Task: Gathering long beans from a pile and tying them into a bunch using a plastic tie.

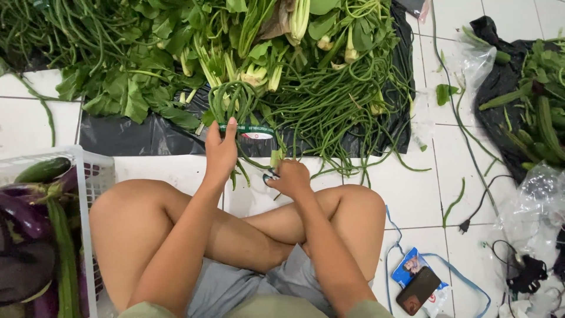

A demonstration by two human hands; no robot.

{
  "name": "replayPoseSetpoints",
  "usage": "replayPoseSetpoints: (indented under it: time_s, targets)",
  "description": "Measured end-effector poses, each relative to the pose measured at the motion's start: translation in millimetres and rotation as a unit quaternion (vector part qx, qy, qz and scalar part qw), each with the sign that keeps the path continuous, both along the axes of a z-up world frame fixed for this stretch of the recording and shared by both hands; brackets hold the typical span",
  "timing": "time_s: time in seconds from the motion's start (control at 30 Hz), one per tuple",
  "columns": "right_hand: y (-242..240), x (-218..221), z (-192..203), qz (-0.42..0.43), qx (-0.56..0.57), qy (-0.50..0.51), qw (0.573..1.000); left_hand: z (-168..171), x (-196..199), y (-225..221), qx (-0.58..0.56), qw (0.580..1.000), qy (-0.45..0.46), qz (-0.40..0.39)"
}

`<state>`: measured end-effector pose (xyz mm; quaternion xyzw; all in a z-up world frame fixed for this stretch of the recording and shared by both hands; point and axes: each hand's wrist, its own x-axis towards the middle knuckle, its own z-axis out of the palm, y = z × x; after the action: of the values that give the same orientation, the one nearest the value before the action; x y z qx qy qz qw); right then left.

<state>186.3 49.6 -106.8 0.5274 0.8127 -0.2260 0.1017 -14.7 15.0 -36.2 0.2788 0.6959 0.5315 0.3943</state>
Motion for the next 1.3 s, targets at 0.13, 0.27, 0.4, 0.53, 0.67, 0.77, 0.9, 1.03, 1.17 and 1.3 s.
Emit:
replayPoseSetpoints:
  time_s: [0.13, 0.27, 0.4, 0.53, 0.67, 0.77, 0.9, 1.03, 1.17, 1.3]
  targets:
    - [9, 31, -10, -0.037, -0.035, -0.034, 0.998, 8, 2, 1, 0.004, 1.000, 0.001, 0.001]
    - [17, 55, 28, -0.119, -0.102, 0.009, 0.988, 53, 4, 1, -0.117, 0.987, -0.094, -0.056]
    - [18, 66, 86, -0.120, -0.202, 0.167, 0.958, -3, -1, 4, -0.010, 0.999, -0.031, 0.011]
    - [20, 78, 81, -0.066, -0.316, 0.293, 0.900, 61, 6, -1, -0.104, 0.987, -0.110, -0.053]
    - [4, 56, 62, -0.052, -0.426, 0.434, 0.793, 15, 7, 5, -0.083, 0.988, -0.122, -0.042]
    - [-11, 27, 64, -0.056, -0.478, 0.451, 0.752, 21, 11, 7, -0.083, 0.989, -0.117, -0.038]
    - [-26, -2, 59, -0.082, -0.492, 0.427, 0.754, 26, 16, 4, -0.117, 0.986, -0.108, -0.041]
    - [-31, -9, 60, -0.110, -0.486, 0.424, 0.756, 22, 17, 3, -0.098, 0.990, -0.090, -0.041]
    - [-31, -10, 65, -0.123, -0.487, 0.428, 0.751, 27, 19, 6, -0.120, 0.987, -0.096, -0.043]
    - [-31, -12, 75, -0.122, -0.488, 0.429, 0.750, 35, 22, 6, -0.133, 0.985, -0.104, -0.041]
